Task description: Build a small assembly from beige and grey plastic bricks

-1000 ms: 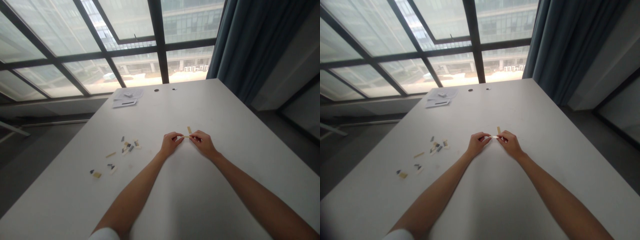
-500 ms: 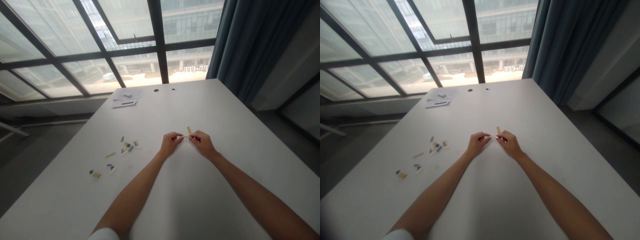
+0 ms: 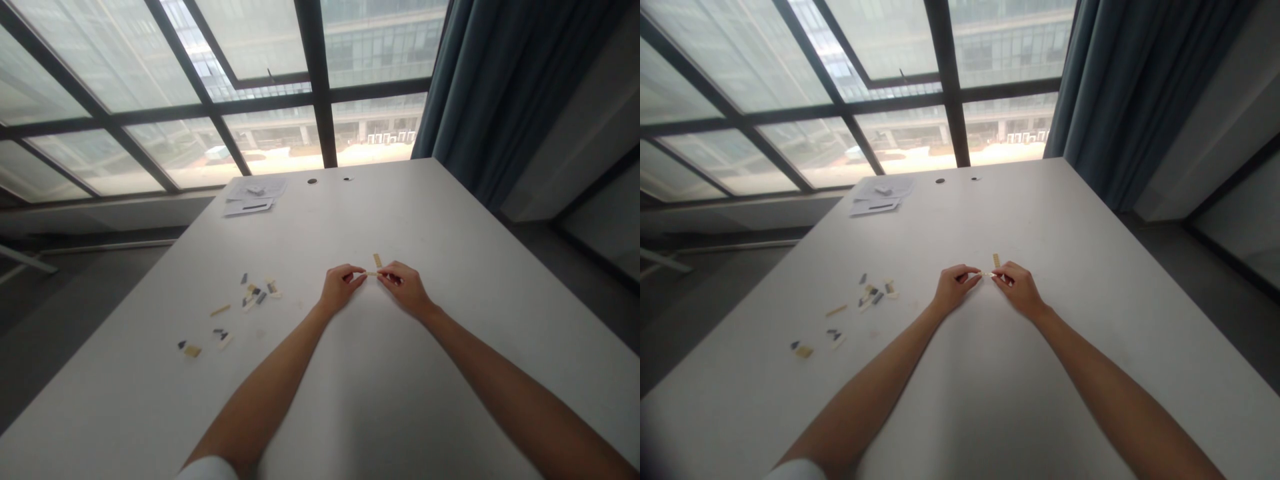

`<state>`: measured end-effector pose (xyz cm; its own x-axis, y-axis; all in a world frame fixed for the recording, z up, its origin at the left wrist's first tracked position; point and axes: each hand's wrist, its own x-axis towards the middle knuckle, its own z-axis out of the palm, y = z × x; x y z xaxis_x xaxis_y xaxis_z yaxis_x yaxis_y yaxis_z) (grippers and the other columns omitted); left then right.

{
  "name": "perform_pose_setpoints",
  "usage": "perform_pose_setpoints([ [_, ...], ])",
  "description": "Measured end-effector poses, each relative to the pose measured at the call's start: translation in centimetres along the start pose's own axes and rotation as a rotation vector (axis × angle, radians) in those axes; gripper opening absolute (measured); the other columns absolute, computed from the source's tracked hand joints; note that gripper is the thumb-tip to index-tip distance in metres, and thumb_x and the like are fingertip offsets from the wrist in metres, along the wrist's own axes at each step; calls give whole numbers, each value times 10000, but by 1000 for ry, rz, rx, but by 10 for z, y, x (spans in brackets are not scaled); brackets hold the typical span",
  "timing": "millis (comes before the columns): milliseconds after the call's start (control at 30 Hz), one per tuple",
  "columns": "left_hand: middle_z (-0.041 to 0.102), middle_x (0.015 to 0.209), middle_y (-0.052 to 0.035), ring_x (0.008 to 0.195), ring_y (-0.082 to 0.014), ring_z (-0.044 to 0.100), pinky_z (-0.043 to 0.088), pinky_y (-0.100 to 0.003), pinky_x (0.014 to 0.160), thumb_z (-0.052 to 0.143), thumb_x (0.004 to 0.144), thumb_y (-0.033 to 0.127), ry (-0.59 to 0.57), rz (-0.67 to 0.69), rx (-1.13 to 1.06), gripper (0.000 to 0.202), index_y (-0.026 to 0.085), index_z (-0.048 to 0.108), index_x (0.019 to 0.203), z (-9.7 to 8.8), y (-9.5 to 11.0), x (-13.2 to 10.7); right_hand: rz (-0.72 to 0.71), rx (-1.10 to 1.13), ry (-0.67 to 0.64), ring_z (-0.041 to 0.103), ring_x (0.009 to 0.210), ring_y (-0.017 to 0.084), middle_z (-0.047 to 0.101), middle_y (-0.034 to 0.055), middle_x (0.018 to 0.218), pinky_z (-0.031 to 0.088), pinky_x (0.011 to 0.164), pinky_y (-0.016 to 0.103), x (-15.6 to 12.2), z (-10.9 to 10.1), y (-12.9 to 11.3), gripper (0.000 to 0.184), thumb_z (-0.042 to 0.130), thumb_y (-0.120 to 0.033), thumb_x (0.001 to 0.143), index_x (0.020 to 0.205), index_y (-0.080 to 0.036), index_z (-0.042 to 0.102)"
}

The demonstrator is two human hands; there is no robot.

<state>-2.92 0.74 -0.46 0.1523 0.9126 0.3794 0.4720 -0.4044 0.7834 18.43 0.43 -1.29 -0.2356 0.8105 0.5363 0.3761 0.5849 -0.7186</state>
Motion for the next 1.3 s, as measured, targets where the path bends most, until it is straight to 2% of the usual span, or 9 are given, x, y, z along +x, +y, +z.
perform_pose_setpoints([
  [667, 381, 538, 66, 531, -86, 325, 264, -236, 559, 718, 828, 375, 15, -34, -11, 233, 169, 789, 911, -1, -2, 1, -6, 1, -29, 530, 646, 140, 649, 36, 813, 446, 611, 276, 1, 1, -1, 150, 614, -298, 932, 949, -198, 723],
  [1033, 374, 538, 65, 534, -89, 328, 281, -235, 564, 713, 824, 425, 7, -52, 9, 288, 156, 781, 899, 0, -2, 1, -1, -87, -24, 530, 658, 144, 626, 28, 787, 449, 650, 279, 1, 1, -2, 145, 597, -277, 935, 910, -196, 715],
  [1300, 396, 539, 64, 538, -89, 345, 292, -235, 573, 706, 835, 362, 15, -17, 12, 225, 161, 783, 903, -1, 2, 1, 0, -85, -13, 524, 651, 141, 626, 27, 778, 447, 640, 276, 2, 0, -4, 126, 602, -256, 924, 893, -193, 707],
])
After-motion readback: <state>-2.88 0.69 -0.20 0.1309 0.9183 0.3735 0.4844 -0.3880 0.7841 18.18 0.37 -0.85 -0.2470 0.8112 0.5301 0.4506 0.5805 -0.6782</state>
